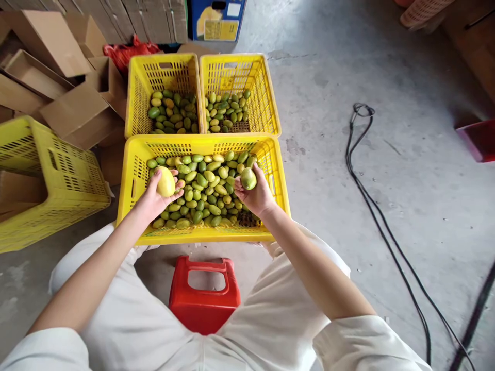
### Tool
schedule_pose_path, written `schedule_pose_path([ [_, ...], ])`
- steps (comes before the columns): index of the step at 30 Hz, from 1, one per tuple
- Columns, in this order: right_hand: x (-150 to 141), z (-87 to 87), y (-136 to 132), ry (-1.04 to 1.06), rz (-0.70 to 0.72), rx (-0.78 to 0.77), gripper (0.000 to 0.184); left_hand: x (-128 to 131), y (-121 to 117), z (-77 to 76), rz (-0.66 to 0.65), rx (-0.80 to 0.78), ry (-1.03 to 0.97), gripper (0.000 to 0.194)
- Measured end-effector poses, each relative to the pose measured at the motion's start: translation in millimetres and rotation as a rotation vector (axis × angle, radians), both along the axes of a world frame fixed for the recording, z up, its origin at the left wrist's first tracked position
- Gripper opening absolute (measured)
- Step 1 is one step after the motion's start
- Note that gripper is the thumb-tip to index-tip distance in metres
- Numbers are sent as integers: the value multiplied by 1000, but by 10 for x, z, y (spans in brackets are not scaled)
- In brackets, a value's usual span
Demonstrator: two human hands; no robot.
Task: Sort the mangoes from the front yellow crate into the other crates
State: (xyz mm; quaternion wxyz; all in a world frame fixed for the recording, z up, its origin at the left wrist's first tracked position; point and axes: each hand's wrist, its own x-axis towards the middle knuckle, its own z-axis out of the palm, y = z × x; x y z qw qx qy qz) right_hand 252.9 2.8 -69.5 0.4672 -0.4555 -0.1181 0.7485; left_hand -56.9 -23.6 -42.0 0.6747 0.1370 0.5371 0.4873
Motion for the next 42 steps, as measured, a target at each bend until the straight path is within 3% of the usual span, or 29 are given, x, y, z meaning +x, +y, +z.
schedule_pose_path([
  [7, 13, 24, 1, -12, 39, -65, 29, 88, 22, 162, 1, -97, 7, 31],
  [12, 18, 52, -23, -16, 118, -56, 41, 131, 63, 304, -26, -178, -106, 45],
  [18, 14, 43, -73, -57, 94, 49, 64, 138, 76, 403, 22, -228, -127, 41],
  [22, 53, -22, -58, -28, 61, 47, 50, 145, 86, 433, 35, -315, -119, 48],
  [26, 40, -88, -33, 18, 22, 66, 44, 145, 98, 417, 71, -344, -74, 28],
  [30, -3, -121, -25, -8, -75, 92, 67, 139, 89, 345, 61, -297, -19, 7],
  [33, -14, -104, -22, -37, -109, 88, 76, 128, 64, 248, 94, -222, 7, 16],
  [37, -19, -32, -13, -70, -41, 35, 73, 91, 47, 121, 130, -116, 10, 44],
  [42, -4, 30, -11, -127, 11, 36, 70, 62, 74, 124, 107, -129, -22, 51],
])
